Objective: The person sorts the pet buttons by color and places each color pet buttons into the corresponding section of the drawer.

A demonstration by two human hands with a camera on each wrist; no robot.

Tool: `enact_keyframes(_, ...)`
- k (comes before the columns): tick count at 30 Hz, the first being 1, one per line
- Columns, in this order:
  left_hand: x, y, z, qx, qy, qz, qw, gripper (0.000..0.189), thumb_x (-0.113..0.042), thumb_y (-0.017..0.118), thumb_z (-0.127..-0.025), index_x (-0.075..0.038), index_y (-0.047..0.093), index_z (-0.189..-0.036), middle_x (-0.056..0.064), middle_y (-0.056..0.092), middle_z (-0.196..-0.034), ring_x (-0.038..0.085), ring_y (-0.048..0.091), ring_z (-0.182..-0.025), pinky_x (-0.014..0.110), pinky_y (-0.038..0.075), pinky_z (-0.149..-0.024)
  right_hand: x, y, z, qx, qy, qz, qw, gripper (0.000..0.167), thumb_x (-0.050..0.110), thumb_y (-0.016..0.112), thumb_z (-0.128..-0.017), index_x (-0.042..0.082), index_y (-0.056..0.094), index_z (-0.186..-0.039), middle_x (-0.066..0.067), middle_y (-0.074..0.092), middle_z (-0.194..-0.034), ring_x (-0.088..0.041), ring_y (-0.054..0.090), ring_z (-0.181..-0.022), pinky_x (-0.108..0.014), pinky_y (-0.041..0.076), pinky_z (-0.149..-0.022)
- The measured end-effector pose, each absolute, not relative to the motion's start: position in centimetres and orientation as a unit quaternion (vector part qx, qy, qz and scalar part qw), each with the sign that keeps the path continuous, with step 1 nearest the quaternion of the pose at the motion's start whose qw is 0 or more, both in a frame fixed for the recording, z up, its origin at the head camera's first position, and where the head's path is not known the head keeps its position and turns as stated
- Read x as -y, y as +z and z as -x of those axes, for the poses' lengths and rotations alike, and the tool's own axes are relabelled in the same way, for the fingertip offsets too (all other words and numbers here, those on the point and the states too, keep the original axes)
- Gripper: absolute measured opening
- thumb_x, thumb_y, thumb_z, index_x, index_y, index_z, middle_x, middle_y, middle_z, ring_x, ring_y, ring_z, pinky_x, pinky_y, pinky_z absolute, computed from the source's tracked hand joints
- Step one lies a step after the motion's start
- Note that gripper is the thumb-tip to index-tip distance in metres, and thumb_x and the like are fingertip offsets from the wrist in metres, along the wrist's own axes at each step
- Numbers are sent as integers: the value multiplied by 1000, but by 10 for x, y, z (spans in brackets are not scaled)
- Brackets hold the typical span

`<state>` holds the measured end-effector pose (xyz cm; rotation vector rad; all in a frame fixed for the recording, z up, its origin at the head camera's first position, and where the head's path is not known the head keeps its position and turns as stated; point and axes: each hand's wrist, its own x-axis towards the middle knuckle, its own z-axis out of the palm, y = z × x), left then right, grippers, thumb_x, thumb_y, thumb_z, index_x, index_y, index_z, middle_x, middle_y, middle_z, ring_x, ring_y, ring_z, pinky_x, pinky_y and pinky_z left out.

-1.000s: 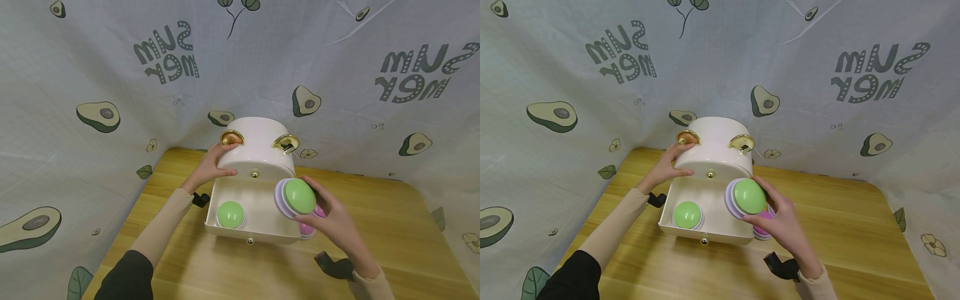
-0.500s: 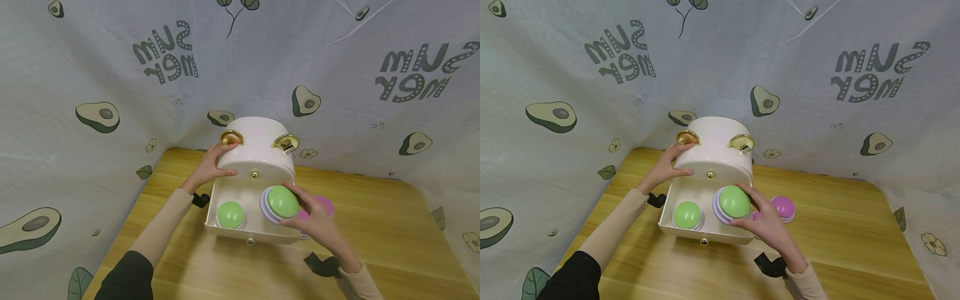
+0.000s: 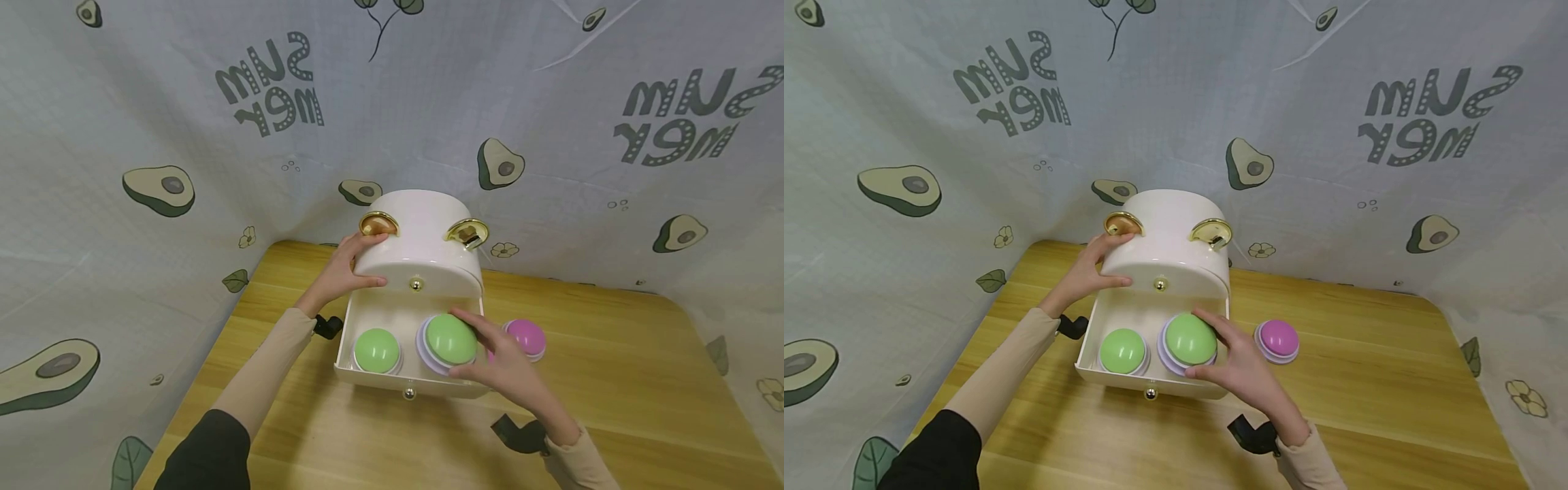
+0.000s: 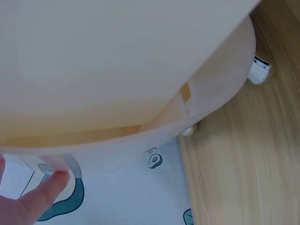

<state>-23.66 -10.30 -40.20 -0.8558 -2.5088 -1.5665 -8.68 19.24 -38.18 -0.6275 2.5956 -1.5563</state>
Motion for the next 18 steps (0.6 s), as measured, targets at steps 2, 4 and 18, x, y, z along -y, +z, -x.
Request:
enact_keyframes(2, 103, -402, 237, 814, -510, 276, 29, 77, -28, 85, -73, -27, 49, -141, -10, 41, -145, 20, 27, -130, 48, 35, -98, -192, -383, 87, -841, -498, 210, 22, 83, 18, 86, -70, 3, 46, -140, -11, 53, -133, -28, 47, -123, -21, 33, -101)
enact_keyframes(4, 103, -402, 237, 814, -512, 274, 28, 77, -28, 85, -73, -28, 49, -141, -10, 41, -144, 19, 28, -130, 48, 35, -97, -192, -384, 88, -843, -492, 216, 18, 82, 18, 86, -70, 3, 46, -140, -11, 53, -132, -28, 48, -122, -20, 33, -101)
enact_keyframes(18, 102, -403, 236, 807, -526, 266, 25, 77, -25, 85, -73, -29, 49, -141, -10, 43, -143, 18, 30, -127, 46, 37, -95, -192, -385, 88, -856, -463, 229, 11, 77, 17, 84, -73, 6, 47, -139, -11, 52, -134, -31, 46, -125, -50, 36, -100)
